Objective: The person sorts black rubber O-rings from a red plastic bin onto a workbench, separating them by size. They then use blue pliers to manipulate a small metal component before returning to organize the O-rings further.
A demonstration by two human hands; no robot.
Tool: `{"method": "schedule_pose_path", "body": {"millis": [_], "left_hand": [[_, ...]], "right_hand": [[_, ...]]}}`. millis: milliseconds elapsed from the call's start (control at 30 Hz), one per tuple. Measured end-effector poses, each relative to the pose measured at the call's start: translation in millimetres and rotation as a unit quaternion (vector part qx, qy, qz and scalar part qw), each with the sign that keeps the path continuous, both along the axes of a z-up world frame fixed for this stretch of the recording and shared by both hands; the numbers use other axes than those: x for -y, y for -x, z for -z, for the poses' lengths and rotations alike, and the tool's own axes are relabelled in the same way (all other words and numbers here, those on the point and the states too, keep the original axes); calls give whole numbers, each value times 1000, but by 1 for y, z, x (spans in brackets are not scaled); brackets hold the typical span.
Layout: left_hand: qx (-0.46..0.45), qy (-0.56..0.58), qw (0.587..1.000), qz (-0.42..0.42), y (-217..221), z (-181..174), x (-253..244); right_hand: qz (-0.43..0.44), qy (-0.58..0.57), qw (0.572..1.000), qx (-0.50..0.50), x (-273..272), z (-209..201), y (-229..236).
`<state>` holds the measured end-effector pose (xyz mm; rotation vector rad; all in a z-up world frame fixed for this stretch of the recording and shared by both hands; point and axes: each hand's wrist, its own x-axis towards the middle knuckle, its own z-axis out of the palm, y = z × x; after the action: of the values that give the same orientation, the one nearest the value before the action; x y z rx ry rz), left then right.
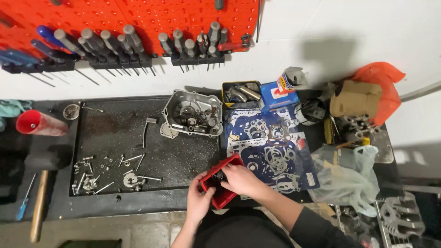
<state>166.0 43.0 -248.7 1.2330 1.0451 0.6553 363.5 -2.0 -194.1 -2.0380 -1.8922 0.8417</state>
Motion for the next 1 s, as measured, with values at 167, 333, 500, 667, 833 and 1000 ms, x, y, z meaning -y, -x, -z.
{"method": "schedule_pose_path", "body": {"millis": [167,333,500,667,833,1000], "left_hand": [[28,18,998,-48,-12,5,28],[51,56,994,-85,-22,-4,42],[54,85,989,-107,-17,-11,42],[94,103,983,-121,-6,-16,43],[105,96,982,-121,4,-18,45],[130,87,980,-125,8,-15,48]], "right_hand": [[-55,-56,997,3,15,2,-19],[-64,-32,997,42,20,-13,-33],[-70,3,996,51,16,-42,-41],[-91,-68,994,0,13,-48,-56],[-92,-55,992,-61,5,-50,-63],[-53,-42,984,-164,-1,-63,-62]]}}
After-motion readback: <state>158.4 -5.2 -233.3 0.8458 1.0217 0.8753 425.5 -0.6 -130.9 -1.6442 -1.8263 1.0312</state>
